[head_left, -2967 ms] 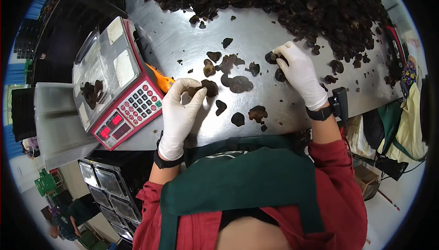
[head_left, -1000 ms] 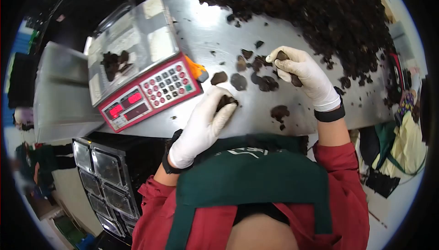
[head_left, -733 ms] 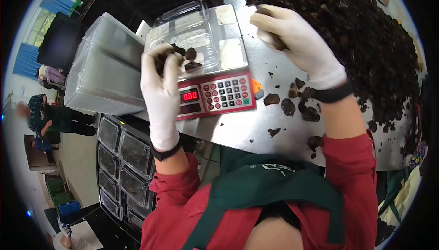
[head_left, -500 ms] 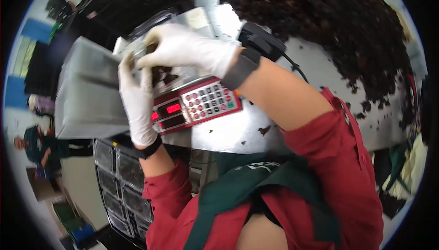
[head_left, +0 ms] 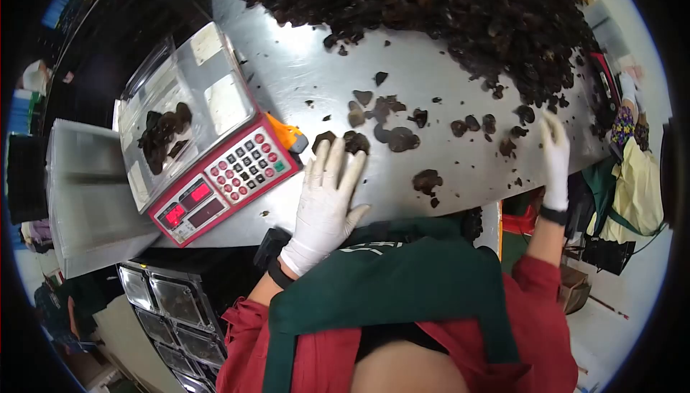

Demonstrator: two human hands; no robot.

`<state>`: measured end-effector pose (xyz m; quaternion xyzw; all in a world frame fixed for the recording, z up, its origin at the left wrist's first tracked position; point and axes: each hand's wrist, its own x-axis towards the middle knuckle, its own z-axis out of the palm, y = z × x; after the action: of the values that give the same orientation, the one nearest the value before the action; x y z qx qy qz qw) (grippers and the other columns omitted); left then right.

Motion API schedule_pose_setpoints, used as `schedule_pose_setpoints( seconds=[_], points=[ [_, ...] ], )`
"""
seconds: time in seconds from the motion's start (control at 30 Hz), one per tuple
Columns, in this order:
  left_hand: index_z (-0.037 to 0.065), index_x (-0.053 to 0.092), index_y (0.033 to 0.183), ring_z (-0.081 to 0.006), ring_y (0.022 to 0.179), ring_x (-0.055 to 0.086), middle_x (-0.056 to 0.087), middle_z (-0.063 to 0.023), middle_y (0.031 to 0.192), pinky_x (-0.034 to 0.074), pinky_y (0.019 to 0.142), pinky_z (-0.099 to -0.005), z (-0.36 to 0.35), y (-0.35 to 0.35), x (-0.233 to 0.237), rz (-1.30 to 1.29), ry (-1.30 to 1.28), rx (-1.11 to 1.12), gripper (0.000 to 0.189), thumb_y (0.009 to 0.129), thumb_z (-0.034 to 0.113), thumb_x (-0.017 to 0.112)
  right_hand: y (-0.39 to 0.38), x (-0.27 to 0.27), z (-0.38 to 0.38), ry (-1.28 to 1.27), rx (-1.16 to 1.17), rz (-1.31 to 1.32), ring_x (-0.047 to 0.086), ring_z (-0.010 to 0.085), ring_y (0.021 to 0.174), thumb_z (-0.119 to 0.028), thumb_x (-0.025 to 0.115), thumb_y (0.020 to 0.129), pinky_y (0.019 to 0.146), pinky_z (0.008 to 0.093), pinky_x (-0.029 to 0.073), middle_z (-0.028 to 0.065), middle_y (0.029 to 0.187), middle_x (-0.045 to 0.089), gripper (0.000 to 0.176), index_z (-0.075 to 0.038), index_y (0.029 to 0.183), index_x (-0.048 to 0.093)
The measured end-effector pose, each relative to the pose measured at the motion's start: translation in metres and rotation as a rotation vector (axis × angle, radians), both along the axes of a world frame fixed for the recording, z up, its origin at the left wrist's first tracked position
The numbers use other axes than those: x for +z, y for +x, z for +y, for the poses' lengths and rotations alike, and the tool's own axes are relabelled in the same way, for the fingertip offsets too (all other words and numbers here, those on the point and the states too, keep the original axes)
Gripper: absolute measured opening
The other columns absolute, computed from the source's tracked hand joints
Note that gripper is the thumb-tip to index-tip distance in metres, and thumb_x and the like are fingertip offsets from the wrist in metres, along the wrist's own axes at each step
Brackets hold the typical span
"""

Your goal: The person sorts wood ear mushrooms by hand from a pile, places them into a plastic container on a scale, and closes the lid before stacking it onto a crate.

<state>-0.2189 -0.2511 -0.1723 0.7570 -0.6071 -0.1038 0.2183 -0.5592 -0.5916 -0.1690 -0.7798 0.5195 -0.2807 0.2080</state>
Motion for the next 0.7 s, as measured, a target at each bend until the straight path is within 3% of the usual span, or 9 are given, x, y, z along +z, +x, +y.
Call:
schedule_pose_setpoints(
  seconds=[0.07,0.1,0.17,0.3,0.4,0.5,0.53,0.63,0.7],
  points=[
    [0.007,0.033,0.153,-0.05,0.146,0.021,0.025,-0.0276,0.157,0.017,0.119,-0.0593,-0.007,-0.008,-0.01,-0.095,0.043,0.095,0.093,0.078,0.036,0.079,-0.021,-0.022,0.034,0.082,-0.113,-0.045,0.056,0.0232,0.124,-0.022,0.065,0.098,0.109,0.035,0.041,0.0134,0.133,0.062,0.04,-0.002,0.133,0.06],
    [0.004,0.03,0.153,-0.051,0.145,0.021,0.023,-0.0294,0.157,0.018,0.119,-0.0593,-0.013,-0.01,-0.015,-0.148,0.038,0.145,0.095,0.077,0.034,0.079,-0.027,-0.04,0.042,0.109,-0.073,-0.151,0.055,0.0256,0.126,-0.022,0.066,0.097,0.11,0.0361,0.04,0.0146,0.134,0.061,0.043,-0.003,0.134,0.059],
    [0.001,0.03,0.152,-0.0523,0.144,0.022,0.023,-0.0327,0.155,0.018,0.119,-0.0593,-0.024,-0.011,-0.029,-0.166,-0.05,0.246,0.093,0.078,0.03,0.078,-0.006,-0.044,0.061,-0.114,-0.009,0.045,0.054,0.0284,0.128,-0.019,0.066,0.095,0.111,0.0374,0.039,0.0161,0.134,0.06,0.043,-0.003,0.134,0.058],
    [-0.006,0.032,0.148,-0.0519,0.142,0.026,0.029,-0.0352,0.151,0.022,0.118,-0.0567,-0.052,-0.013,-0.042,-0.172,-0.166,0.306,0.083,0.083,0.028,0.072,0.055,-0.036,0.05,-0.031,0.247,-0.231,0.052,0.0295,0.13,-0.02,0.061,0.097,0.112,0.038,0.038,0.0166,0.135,0.059,0.041,-0.004,0.135,0.058],
    [-0.009,0.029,0.148,-0.0513,0.141,0.028,0.034,-0.0349,0.148,0.02,0.119,-0.055,-0.069,-0.022,-0.046,-0.081,-0.188,0.276,0.086,0.085,0.033,0.071,0.116,-0.036,0.042,0.08,0.449,-0.288,0.053,0.0287,0.13,-0.026,0.056,0.1,0.11,0.0363,0.039,0.0162,0.136,0.059,0.04,-0.002,0.132,0.059],
    [-0.009,0.028,0.148,-0.0498,0.141,0.029,0.034,-0.0348,0.148,0.024,0.119,-0.052,-0.073,-0.033,-0.042,0.149,-0.22,0.167,0.093,0.081,0.033,0.077,0.173,-0.032,0.04,0.276,0.705,-0.376,0.054,0.0248,0.129,-0.032,0.046,0.106,0.112,0.0334,0.036,0.0145,0.137,0.059,0.043,-0.001,0.133,0.06],
    [-0.005,0.024,0.152,-0.0445,0.146,0.027,0.031,-0.0321,0.153,0.023,0.121,-0.0469,-0.072,-0.038,-0.036,0.163,-0.165,0.136,0.097,0.079,0.029,0.079,0.192,-0.037,0.036,0.303,0.787,-0.398,0.053,0.025,0.13,-0.034,0.044,0.107,0.112,0.0339,0.036,0.0141,0.137,0.059,0.044,-0.002,0.133,0.06],
    [-0.005,0.019,0.153,-0.0465,0.148,0.021,0.022,-0.0333,0.156,0.022,0.121,-0.0507,-0.067,-0.051,-0.026,0.102,-0.095,0.133,0.124,0.064,0.044,0.09,0.241,-0.051,0.035,0.305,0.929,-0.427,0.051,0.0268,0.132,-0.04,0.043,0.106,0.113,0.0365,0.035,0.0143,0.138,0.059,0.048,-0.004,0.132,0.061],
    [-0.006,0.019,0.153,-0.0473,0.148,0.02,0.021,-0.0343,0.156,0.021,0.121,-0.0518,-0.065,-0.058,-0.024,0.04,-0.062,0.155,0.128,0.061,0.046,0.091,0.262,-0.051,0.039,0.284,0.984,-0.431,0.049,0.0284,0.133,-0.044,0.044,0.105,0.114,0.0387,0.035,0.015,0.137,0.059,0.05,-0.007,0.132,0.062]
  ],
)
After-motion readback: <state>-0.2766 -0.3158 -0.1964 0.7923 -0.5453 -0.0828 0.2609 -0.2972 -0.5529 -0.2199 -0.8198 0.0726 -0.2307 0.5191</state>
